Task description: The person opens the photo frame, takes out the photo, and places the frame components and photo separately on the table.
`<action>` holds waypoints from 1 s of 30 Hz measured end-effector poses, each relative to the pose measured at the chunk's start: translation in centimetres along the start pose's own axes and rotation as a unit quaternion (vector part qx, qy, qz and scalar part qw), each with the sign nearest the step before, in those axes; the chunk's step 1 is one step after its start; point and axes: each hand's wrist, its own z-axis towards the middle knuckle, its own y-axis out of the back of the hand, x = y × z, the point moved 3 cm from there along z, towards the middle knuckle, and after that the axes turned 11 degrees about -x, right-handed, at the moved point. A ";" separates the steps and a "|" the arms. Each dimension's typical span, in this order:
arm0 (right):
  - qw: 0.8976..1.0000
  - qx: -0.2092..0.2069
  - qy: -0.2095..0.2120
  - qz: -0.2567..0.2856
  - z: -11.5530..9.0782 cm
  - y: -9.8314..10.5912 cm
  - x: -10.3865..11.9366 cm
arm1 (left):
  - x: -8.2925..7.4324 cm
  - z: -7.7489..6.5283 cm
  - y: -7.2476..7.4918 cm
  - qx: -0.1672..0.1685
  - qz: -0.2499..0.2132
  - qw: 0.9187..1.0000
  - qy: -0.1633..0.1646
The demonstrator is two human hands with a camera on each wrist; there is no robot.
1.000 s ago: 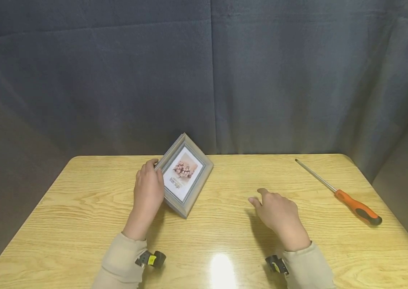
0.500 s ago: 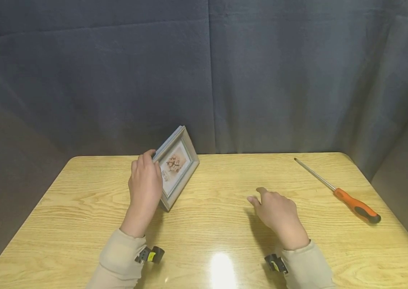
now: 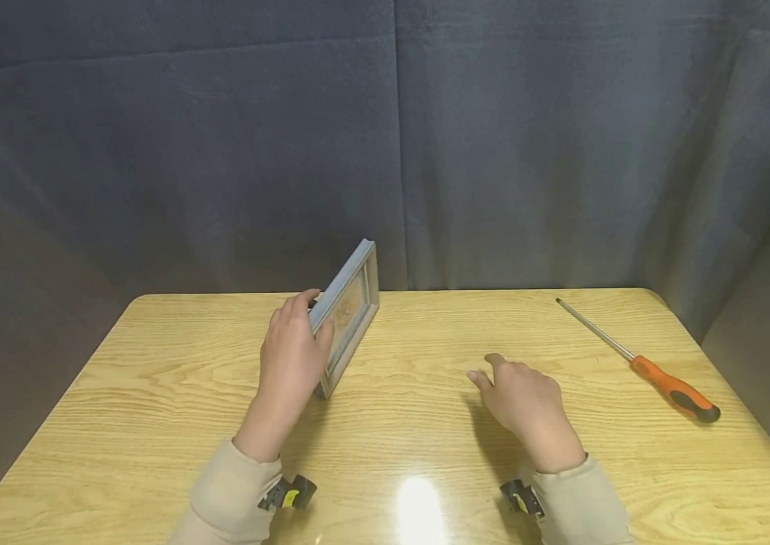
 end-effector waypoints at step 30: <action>1.000 -0.015 0.004 -0.006 0.1 0.3 -0.5 | -4.8 -5.3 -2.9 0.125 0.033 0.988 -0.081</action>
